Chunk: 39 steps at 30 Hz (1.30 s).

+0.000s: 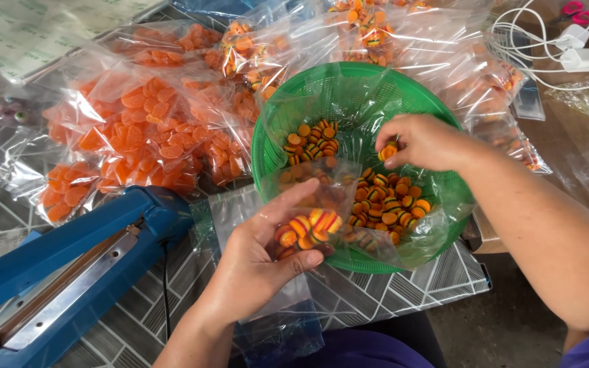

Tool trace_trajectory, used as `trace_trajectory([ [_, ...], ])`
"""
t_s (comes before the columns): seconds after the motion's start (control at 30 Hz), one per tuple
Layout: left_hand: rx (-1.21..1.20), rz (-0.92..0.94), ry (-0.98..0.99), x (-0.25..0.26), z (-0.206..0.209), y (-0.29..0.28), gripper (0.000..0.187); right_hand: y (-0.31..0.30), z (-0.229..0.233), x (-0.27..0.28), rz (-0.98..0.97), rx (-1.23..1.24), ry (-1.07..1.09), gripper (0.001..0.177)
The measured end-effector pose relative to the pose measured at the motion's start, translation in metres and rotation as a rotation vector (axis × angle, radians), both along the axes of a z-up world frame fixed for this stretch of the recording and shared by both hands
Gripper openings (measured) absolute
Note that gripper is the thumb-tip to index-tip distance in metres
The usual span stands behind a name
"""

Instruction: A person is manually filling small plastic bags with orange and black striped candies from a bowl.

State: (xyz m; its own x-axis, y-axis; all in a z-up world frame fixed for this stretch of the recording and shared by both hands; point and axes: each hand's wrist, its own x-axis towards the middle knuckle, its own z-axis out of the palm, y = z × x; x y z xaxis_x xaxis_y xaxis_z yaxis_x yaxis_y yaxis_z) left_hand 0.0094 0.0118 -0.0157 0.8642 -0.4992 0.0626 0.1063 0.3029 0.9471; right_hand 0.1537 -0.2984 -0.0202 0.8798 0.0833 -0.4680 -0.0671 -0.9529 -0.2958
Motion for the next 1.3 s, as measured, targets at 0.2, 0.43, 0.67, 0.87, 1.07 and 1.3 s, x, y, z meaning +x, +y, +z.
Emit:
trace_trajectory([
  [0.2,0.041,0.002,-0.061,0.001,0.003,-0.004,0.071,0.035,0.083,-0.050,0.076,0.616,-0.414,0.039],
  [0.43,-0.069,-0.042,-0.002,0.000,0.007,-0.012,0.083,0.077,0.142,-0.091,0.593,0.517,-0.678,0.026],
  [0.67,-0.021,0.021,-0.112,0.007,0.000,-0.018,0.084,0.082,0.147,-0.087,0.754,0.321,-0.521,0.045],
  [0.87,-0.154,-0.017,-0.075,0.013,-0.006,-0.024,0.082,0.086,0.167,-0.090,0.750,0.380,-0.503,0.026],
  [1.07,-0.209,0.006,-0.011,0.011,-0.001,-0.026,0.092,0.096,0.149,-0.094,0.720,0.289,-0.496,0.031],
  [1.3,-0.177,0.011,-0.157,0.006,-0.016,-0.013,0.062,0.086,0.155,-0.098,0.642,0.478,-0.593,0.022],
])
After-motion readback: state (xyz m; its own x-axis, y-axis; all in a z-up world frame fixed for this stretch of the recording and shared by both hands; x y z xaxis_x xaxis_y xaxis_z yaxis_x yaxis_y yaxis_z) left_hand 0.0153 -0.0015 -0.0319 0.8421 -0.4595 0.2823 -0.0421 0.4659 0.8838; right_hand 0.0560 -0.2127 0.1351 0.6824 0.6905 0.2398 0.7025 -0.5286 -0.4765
